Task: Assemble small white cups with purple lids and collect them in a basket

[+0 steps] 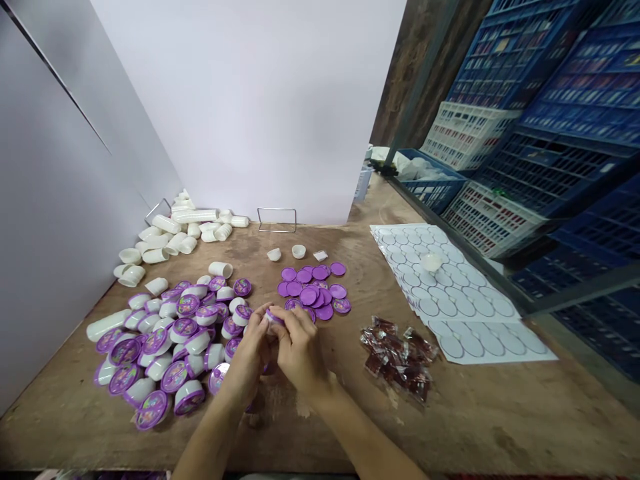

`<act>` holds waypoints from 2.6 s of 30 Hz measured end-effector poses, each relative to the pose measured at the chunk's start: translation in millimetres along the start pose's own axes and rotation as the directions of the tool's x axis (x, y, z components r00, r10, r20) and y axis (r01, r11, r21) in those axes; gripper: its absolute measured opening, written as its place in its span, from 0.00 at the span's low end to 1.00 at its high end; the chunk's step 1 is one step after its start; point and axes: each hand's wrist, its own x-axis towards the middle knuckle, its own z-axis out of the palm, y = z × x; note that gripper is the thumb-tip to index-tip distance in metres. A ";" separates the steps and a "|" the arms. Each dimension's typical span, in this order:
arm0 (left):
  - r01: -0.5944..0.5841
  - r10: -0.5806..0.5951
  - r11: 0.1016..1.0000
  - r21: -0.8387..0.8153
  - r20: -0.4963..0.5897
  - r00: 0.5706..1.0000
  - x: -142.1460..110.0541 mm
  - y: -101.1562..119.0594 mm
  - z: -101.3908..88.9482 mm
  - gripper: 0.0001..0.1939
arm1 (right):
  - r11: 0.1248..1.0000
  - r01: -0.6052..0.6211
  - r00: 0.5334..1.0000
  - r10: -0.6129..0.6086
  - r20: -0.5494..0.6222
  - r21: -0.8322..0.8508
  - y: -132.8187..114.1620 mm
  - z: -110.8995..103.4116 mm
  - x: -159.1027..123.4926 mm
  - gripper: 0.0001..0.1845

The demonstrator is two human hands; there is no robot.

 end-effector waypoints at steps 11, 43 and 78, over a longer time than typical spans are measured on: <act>-0.074 0.085 0.982 0.175 -0.053 0.995 -0.4 4.1 3.0 0.28 | 0.994 -0.044 0.999 0.043 -0.015 -0.104 -9.6 0.3 3.1 0.16; -0.196 0.194 0.981 0.007 -0.181 0.964 4.1 6.9 7.1 0.18 | 0.997 0.078 0.994 -0.078 -0.075 0.003 -7.9 0.8 16.0 0.17; -0.394 0.503 0.813 0.428 -0.176 0.846 -4.1 3.6 -17.7 0.20 | 0.931 -0.225 0.952 0.148 0.267 0.289 -3.7 -6.8 33.0 0.20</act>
